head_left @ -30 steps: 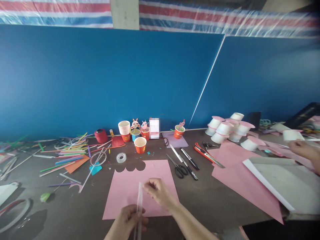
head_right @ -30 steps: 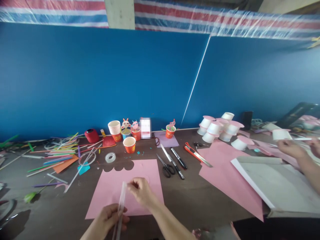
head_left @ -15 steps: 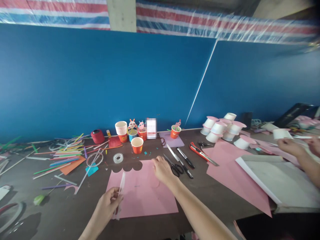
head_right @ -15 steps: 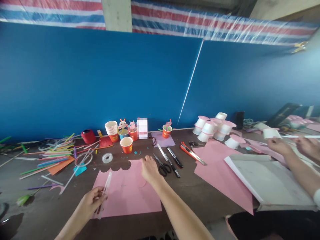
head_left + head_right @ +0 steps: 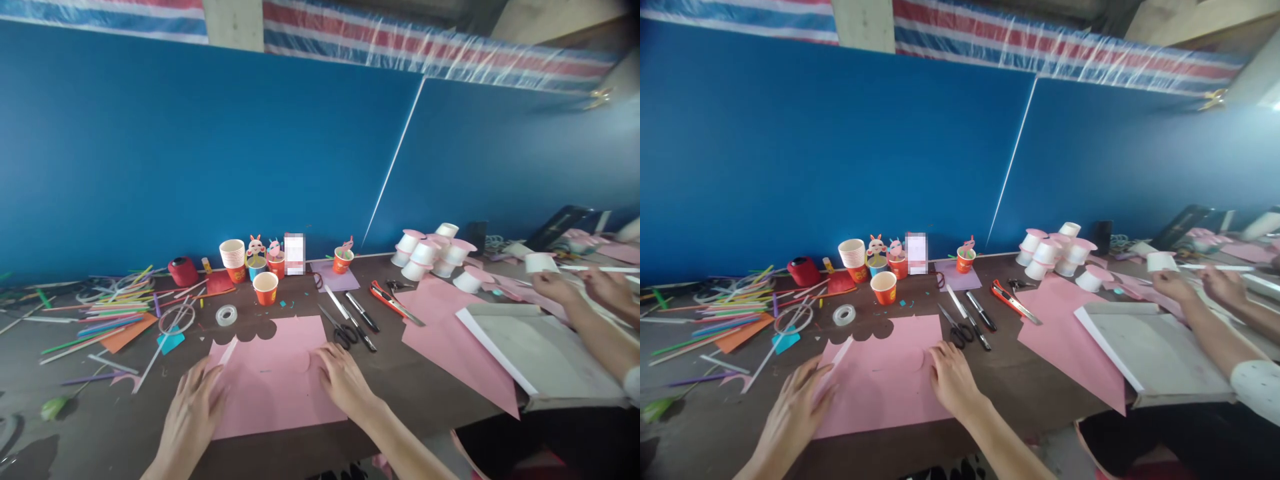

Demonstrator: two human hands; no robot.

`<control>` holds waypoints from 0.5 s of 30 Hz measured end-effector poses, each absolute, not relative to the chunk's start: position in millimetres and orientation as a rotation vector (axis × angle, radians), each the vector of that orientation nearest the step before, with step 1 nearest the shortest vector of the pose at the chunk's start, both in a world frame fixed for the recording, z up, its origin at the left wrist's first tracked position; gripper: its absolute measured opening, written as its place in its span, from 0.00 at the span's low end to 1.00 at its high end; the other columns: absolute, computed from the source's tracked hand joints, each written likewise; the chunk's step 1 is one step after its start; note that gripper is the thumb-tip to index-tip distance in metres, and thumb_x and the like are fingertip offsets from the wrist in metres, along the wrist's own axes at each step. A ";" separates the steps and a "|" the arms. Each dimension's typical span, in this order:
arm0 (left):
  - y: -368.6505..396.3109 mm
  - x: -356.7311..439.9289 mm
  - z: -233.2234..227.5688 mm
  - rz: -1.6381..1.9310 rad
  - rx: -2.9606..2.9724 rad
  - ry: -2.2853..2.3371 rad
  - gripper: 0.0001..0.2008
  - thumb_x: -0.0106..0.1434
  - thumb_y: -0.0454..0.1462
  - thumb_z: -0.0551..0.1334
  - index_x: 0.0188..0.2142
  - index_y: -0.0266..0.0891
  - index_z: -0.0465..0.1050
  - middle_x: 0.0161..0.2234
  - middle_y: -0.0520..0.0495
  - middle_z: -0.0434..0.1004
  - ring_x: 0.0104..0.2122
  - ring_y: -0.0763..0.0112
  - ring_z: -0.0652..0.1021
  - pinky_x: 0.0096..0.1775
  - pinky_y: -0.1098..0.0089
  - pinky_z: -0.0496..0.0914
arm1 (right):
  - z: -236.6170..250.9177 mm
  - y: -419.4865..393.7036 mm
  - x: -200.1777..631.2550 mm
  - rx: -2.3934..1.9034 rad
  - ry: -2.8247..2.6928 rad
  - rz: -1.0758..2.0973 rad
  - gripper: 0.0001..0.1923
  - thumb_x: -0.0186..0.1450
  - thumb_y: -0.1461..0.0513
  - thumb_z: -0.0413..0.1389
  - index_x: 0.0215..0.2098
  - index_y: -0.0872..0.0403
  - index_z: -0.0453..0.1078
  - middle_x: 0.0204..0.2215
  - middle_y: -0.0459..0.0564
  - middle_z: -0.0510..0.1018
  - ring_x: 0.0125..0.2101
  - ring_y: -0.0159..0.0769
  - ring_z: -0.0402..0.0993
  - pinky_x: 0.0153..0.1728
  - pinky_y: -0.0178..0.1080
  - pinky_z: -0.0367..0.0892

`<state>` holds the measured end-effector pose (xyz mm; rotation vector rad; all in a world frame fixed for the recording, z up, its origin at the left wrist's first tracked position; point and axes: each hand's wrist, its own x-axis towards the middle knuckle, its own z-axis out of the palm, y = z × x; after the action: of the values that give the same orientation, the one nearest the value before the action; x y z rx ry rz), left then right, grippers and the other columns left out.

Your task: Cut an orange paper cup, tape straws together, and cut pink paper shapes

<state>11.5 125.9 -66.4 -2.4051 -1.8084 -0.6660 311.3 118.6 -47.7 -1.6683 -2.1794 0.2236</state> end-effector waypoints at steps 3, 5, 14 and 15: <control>122.6 27.3 -73.5 -0.638 -2.632 -1.595 0.17 0.58 0.40 0.52 0.47 0.39 0.64 0.49 0.43 0.66 0.50 0.62 0.65 0.49 0.62 0.62 | -46.5 118.4 312.1 -1.650 -2.203 0.244 0.14 0.55 0.71 0.47 0.37 0.53 0.65 0.36 0.50 0.67 0.40 0.38 0.62 0.42 0.39 0.57; 119.1 40.8 -79.3 -0.547 -2.763 -1.505 0.22 0.59 0.40 0.51 0.53 0.41 0.57 0.53 0.45 0.61 0.53 0.63 0.61 0.50 0.63 0.61 | -46.6 121.7 309.9 -1.652 -2.210 0.241 0.13 0.55 0.71 0.47 0.36 0.54 0.65 0.37 0.50 0.67 0.40 0.38 0.62 0.42 0.39 0.57; 119.4 60.0 -95.1 -0.327 -2.883 -1.404 0.32 0.59 0.39 0.50 0.59 0.40 0.34 0.59 0.43 0.43 0.57 0.60 0.50 0.53 0.59 0.56 | -38.1 125.9 292.2 -1.574 -2.246 0.276 0.13 0.56 0.67 0.50 0.41 0.52 0.64 0.38 0.50 0.67 0.40 0.39 0.61 0.42 0.40 0.58; 119.8 58.7 -95.8 -0.329 -2.878 -1.404 0.32 0.59 0.39 0.50 0.59 0.40 0.33 0.60 0.44 0.42 0.57 0.60 0.50 0.53 0.59 0.56 | -37.2 125.4 290.1 -1.532 -2.274 0.293 0.13 0.57 0.67 0.51 0.41 0.52 0.64 0.39 0.50 0.67 0.41 0.39 0.61 0.43 0.40 0.58</control>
<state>58.7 119.8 -95.8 -2.8778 -1.4036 -0.3295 290.1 125.4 -37.2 -1.5316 -2.2742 0.2928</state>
